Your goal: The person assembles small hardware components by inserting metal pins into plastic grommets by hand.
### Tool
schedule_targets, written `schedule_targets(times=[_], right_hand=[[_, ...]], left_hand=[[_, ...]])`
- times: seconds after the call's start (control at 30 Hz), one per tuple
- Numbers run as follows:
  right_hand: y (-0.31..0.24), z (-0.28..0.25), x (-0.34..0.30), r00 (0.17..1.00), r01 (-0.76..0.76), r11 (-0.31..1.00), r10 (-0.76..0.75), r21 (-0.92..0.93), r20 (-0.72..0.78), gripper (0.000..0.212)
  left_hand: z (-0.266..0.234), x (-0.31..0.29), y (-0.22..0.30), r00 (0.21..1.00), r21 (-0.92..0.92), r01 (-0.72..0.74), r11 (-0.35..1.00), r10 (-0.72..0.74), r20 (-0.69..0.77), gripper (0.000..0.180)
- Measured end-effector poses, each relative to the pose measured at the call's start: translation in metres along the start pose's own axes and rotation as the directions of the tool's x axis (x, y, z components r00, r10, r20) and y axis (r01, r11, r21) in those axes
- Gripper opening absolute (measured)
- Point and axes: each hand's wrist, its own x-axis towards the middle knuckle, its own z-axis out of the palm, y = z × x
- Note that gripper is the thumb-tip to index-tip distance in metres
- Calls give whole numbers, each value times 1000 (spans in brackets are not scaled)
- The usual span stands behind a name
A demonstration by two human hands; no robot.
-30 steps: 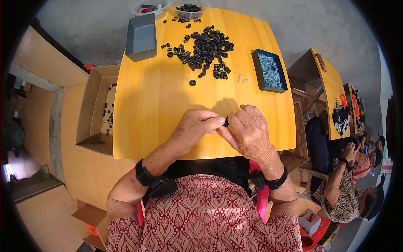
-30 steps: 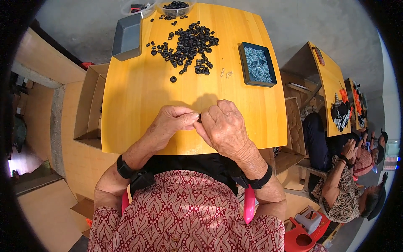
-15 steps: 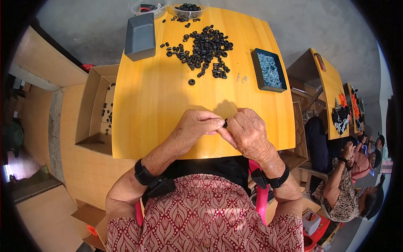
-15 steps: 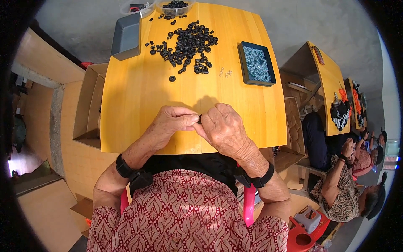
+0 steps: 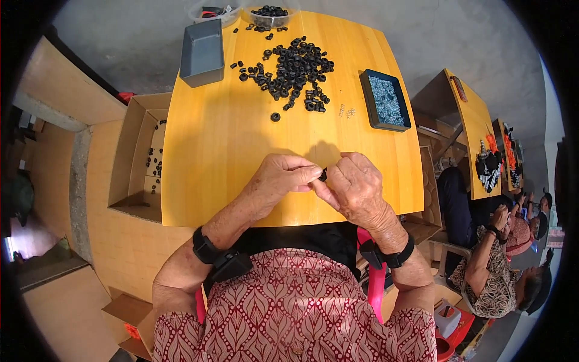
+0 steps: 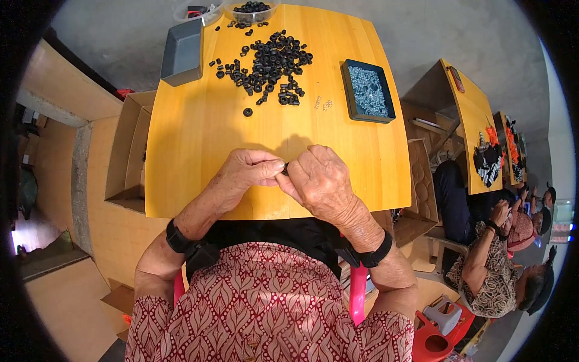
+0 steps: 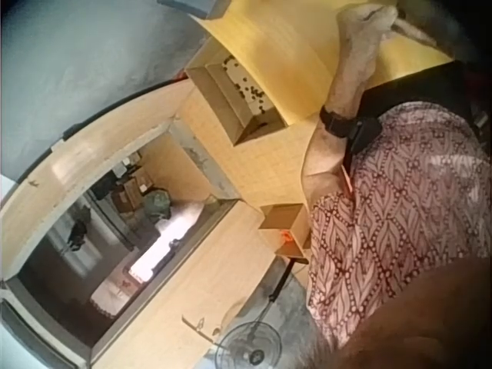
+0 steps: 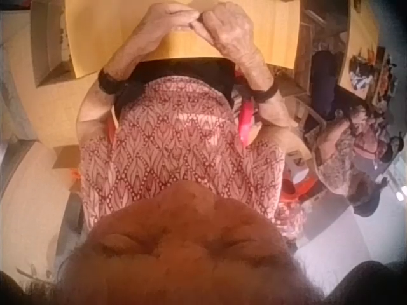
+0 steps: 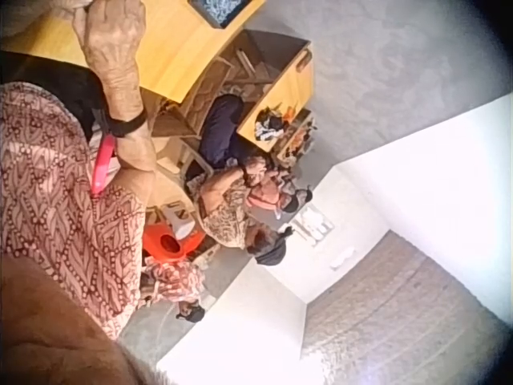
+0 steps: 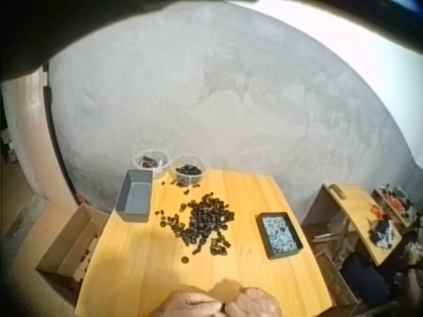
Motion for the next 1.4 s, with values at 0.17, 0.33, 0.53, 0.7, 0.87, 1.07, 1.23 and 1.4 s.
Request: schedule_targets(times=[0.17, 0.33, 0.53, 0.7, 0.87, 1.07, 1.23, 1.4], right_hand=[[4, 1, 3, 999, -16, 999, 15, -29, -29, 24], [6, 7, 2, 999, 34, 999, -34, 5, -14, 22], [5, 6, 1, 1000, 22, 1000, -22, 9, -15, 22], [0, -12, 8, 992, -25, 997, 34, -73, 122, 23], [-2, -21, 14, 993, -14, 995, 26, -103, 116, 27], [-7, -40, 19, 974, -99, 995, 101, -21, 201, 26], [8, -52, 18, 953, -284, 930, 246, 235, 179, 28], [24, -41, 8, 961, -262, 775, 156, 575, 229, 29]], left_hand=[[2, -3, 10, 1000, -29, 23, 999, -23, 3, 36], [1, 1, -2, 1000, -11, 16, 1000, -16, 4, 35], [1, 0, 3, 1000, -12, -1, 1000, 1, 29, 34], [6, -1, -2, 999, -77, -33, 996, 32, -15, 34], [9, 1, -7, 997, -154, -66, 986, 61, -36, 28], [8, 0, -3, 998, -142, -57, 988, 57, -3, 30], [11, -4, 5, 1000, -159, -22, 987, 22, -4, 27], [15, -5, 6, 998, -215, 21, 976, -7, 67, 24]])
